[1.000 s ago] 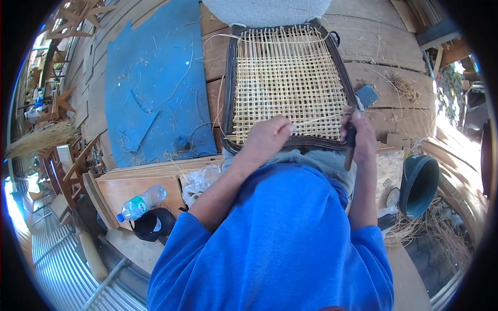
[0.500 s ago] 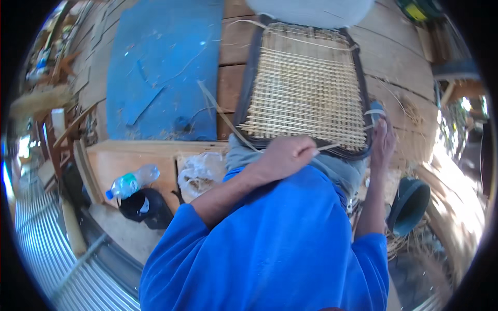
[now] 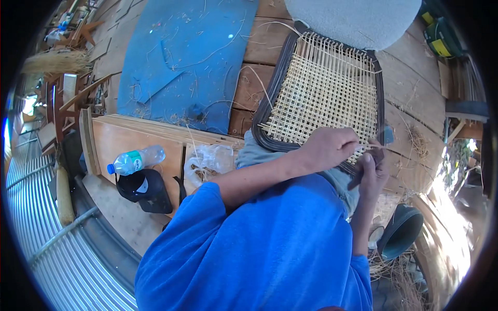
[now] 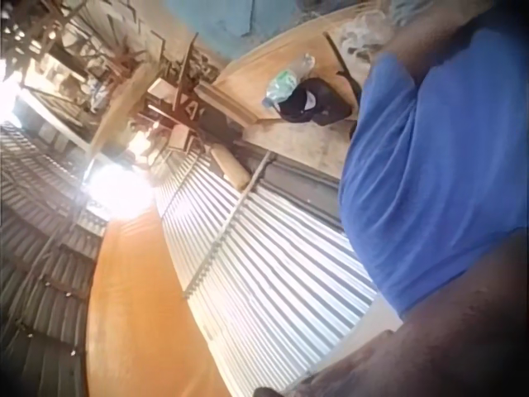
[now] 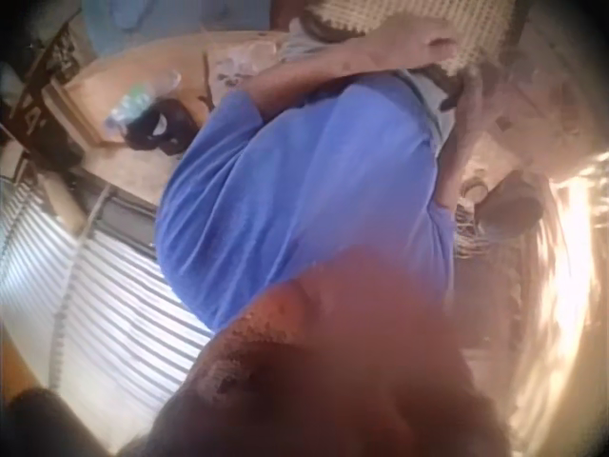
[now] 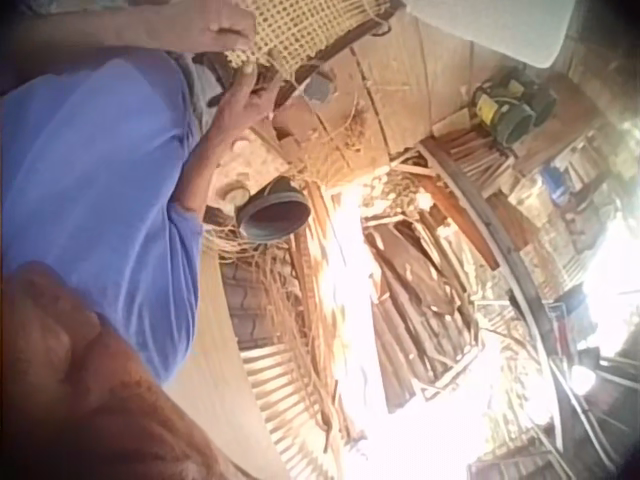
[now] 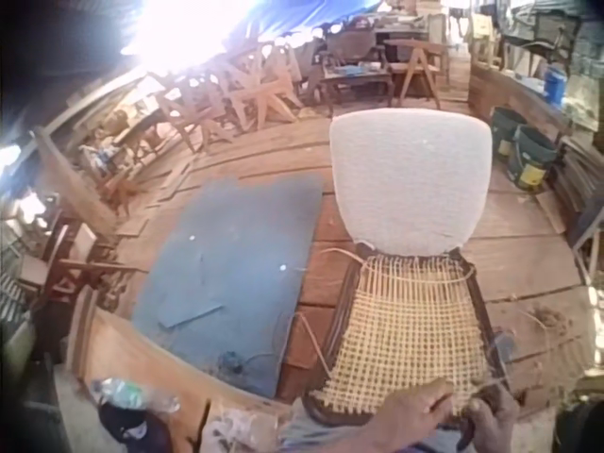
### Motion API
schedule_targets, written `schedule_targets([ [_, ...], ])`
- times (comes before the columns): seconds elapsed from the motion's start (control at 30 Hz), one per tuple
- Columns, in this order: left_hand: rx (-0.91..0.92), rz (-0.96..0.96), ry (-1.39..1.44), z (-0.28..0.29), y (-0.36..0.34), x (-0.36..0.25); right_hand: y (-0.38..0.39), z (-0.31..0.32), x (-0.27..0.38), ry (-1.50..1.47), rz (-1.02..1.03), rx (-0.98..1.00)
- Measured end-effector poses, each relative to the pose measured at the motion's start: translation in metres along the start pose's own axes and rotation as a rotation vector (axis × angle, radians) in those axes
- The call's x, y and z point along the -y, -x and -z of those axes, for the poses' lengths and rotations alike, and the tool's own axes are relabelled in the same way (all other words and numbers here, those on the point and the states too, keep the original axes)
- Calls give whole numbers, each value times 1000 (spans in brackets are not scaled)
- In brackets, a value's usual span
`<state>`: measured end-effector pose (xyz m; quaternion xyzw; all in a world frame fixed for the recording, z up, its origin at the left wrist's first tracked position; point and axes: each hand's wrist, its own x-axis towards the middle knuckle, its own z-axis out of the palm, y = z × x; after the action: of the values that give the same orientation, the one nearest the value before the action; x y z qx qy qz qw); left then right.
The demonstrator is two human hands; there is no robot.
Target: Repairing a chair seat by weaving replacement cane strips.
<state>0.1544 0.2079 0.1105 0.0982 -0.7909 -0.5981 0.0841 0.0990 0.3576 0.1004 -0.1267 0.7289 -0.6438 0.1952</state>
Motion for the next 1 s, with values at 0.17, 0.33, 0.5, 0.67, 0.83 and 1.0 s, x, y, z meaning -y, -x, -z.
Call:
schedule_targets([
  [0.17,54,-46,-202,-4,-5,13,-8,-6,-2,-46,-58,-106],
  [0.33,58,105,-570,45,-6,47,-41,39,4,-20,-180,-433],
  [0.5,-395,350,-510,136,-10,107,-88,115,-64,636,-114,-342],
  [0.67,-362,658,247,129,-4,142,-80,92,-92,833,-68,-143],
  [0.83,-452,606,651,124,2,150,-82,89,-80,951,-179,-110],
  [1.0,-499,660,460,119,14,94,-72,102,-64,900,-264,-15],
])
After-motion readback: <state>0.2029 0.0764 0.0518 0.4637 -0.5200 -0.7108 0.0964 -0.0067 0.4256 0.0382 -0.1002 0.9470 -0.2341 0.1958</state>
